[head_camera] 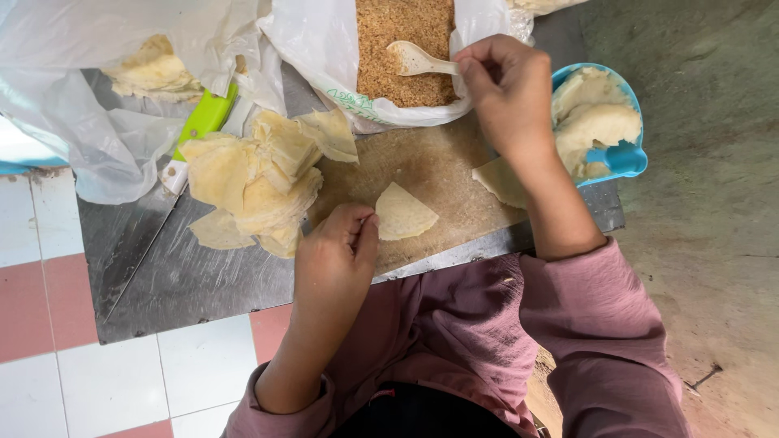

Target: The person sits at a low metal table and folds triangular pastry wrappers into filled parcels. They take a wrapper, spoon brown sugar filling onto it, fold and pinch the wrapper closed, and set the finished parcel aside, repeating with more wrappers.

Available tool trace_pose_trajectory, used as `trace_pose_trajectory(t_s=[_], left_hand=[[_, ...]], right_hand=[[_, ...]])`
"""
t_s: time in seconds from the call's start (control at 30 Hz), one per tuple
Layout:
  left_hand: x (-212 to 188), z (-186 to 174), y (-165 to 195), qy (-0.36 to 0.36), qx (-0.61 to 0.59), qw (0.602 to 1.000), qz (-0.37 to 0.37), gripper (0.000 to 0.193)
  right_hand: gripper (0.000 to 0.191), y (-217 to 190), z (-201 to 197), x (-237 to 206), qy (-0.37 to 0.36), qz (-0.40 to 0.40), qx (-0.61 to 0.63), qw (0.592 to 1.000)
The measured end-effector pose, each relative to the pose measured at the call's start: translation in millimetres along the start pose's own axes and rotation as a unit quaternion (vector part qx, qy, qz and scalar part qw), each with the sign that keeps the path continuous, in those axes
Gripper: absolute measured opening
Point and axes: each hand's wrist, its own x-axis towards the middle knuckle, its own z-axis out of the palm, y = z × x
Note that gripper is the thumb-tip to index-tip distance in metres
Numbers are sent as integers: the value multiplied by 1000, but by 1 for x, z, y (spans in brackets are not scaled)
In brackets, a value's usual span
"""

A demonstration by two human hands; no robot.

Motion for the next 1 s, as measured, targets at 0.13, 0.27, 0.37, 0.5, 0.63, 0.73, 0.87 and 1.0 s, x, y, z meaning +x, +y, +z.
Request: trace_pose_trajectory(t_s=[0.13,0.27,0.37,0.5,0.63,0.73,0.87,1.0], left_hand=[[-3,0,-1,20,10,999,30,10],[-5,0,-1,28,40,998,48,9],[-5,0,0,30,46,998,44,9],[-4,0,0,41,43,997,55,8],[-4,-1,-2,38,33,998,40,9],[-4,-2,-4,31,16,999,26,11],[-3,-3,-5,27,4,999,20,12],[-4,-3,-5,28,14,999,27,13]], right_hand=[[10,7,-4,2,-12,130,142,981],[9,10,-5,-1,-10,151,196,969],[10,11,-7,-2,7,148,217,965],[11,8,-17,-8,23,145,247,958],[9,-6,-33,-34,26,172,286,942],[9,-22,-39,-70,7,194,288,938],[10,-43,-38,-115,-14,220,207,953],[10,-61,-33,-142,-37,213,87,972]])
